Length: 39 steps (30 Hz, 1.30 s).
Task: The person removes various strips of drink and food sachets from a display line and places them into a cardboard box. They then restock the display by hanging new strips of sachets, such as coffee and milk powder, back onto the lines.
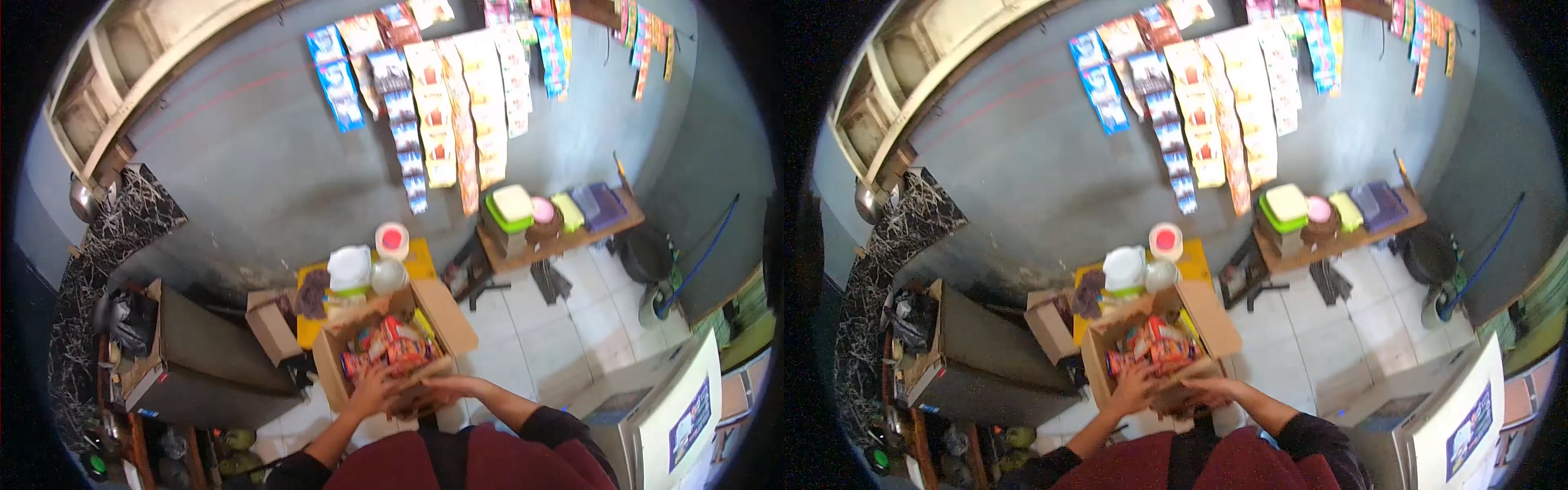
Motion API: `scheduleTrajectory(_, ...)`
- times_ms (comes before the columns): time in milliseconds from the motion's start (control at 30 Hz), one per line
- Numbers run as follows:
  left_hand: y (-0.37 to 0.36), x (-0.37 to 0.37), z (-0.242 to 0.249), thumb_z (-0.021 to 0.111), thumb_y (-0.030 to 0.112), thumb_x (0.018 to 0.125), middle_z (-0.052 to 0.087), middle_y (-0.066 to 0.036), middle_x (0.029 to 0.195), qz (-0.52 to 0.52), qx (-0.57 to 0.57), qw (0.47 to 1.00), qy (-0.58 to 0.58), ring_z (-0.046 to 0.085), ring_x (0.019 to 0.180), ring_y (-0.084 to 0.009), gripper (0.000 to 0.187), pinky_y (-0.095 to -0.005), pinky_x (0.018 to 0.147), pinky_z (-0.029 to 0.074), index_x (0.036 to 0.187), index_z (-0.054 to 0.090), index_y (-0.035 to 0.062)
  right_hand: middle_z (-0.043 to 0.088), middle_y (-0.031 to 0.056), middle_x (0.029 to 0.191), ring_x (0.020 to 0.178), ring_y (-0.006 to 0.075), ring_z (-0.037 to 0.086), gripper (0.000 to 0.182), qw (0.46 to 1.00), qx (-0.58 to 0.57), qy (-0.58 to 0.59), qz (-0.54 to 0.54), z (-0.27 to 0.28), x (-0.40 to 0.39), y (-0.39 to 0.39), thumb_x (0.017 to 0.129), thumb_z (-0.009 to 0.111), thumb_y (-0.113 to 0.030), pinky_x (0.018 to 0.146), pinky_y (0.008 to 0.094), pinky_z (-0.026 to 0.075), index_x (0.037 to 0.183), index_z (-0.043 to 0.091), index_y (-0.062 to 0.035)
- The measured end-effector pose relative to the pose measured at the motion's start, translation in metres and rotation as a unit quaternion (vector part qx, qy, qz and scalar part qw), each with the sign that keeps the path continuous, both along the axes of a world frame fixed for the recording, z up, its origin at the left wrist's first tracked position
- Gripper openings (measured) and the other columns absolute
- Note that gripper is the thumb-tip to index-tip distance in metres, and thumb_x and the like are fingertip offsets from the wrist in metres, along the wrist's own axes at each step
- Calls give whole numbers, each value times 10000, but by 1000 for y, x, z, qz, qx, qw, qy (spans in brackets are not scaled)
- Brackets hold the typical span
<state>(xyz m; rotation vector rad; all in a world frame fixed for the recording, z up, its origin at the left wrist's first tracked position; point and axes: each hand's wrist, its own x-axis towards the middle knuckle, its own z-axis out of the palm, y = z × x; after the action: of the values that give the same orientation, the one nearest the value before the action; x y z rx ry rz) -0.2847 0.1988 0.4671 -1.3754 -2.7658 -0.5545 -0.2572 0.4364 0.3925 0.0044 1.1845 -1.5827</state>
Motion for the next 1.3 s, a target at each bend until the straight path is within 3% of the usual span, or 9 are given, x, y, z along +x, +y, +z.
scheduleTrajectory(100, 8, -27, 18, 657, 194, 605, 461, -86, 1151, 7, 105, 994, -36, 412, 1084, -283, 410, -476, 909, 281, 1006, 586, 149, 526, 63, 646, 504, 149, 487, 583, 936, 328, 85, 94, 32, -20, 54, 743, 496, -577, 446, 281, 423, 940, 583, -35)
scheduleTrajectory(167, 6, -55, 17, 635, 215, 668, 478, -131, 1113, -16, 162, 987, -14, 427, 1065, -302, 389, -420, 863, 334, 1035, 564, 107, 511, 65, 598, 477, 160, 490, 576, 856, 424, 135, 263, 56, -57, 92, 709, 537, -572, 454, 293, 431, 859, 609, -21)
scheduleTrajectory(233, 19, -65, 69, 624, 173, 677, 484, -144, 1108, 110, 203, 973, -13, 426, 1059, -316, 391, -407, 881, 331, 1051, 546, 91, 593, 194, 925, 787, 314, 587, 686, 717, 497, 347, 344, 88, -96, 112, 637, 574, -596, 680, 390, 454, 973, 579, 2)
scheduleTrajectory(300, 27, -98, 97, 617, 144, 679, 482, -142, 1126, 112, 275, 955, 17, 418, 1070, -321, 399, -398, 905, 320, 1063, 532, 76, 553, 195, 1028, 945, 305, 538, 752, 669, 563, 470, 123, 155, -107, 129, 667, 548, -565, 786, 335, 427, 1110, 465, 36)
scheduleTrajectory(467, 76, -168, 162, 599, 78, 692, 466, -138, 1158, 130, 366, 918, 76, 412, 1103, -292, 409, -367, 936, 304, 1089, 501, 64, 528, 209, 1071, 984, 290, 521, 697, 761, 408, 498, -78, 227, -182, 183, 656, 651, -413, 837, 330, 405, 1151, 440, 31)
scheduleTrajectory(733, 202, -261, 285, 614, 144, 712, 482, -136, 1106, 204, 425, 872, 132, 449, 1043, -273, 429, -337, 907, 330, 1107, 476, 46, 518, 185, 1089, 918, 264, 545, 569, 670, 307, 671, -77, 341, -245, 285, 720, 621, -275, 782, 319, 437, 1167, 429, 20)
scheduleTrajectory(1000, 257, -401, 323, 621, 278, 682, 517, -211, 1051, 423, 370, 802, 203, 471, 1017, -321, 535, -347, 860, 369, 1108, 460, -2, 536, 120, 1073, 842, 169, 558, 494, 766, 180, 607, -112, 348, -262, 355, 725, 644, -227, 737, 277, 445, 1136, 472, -13)
scheduleTrajectory(1133, 254, -430, 333, 601, 304, 681, 554, -207, 991, 404, 401, 809, 146, 525, 944, -314, 523, -349, 814, 402, 1094, 476, 8, 541, 77, 1050, 803, 117, 559, 433, 765, 136, 616, -129, 341, -298, 335, 737, 623, -175, 701, 249, 447, 1110, 482, -6)
scheduleTrajectory(1300, 247, -447, 337, 580, 350, 702, 583, -168, 939, 489, 399, 776, 11, 563, 876, -263, 452, -316, 754, 427, 1011, 542, 22, 568, 118, 979, 814, 170, 571, 411, 651, 182, 734, -71, 361, -354, 275, 704, 631, -192, 710, 278, 446, 1052, 516, -5)
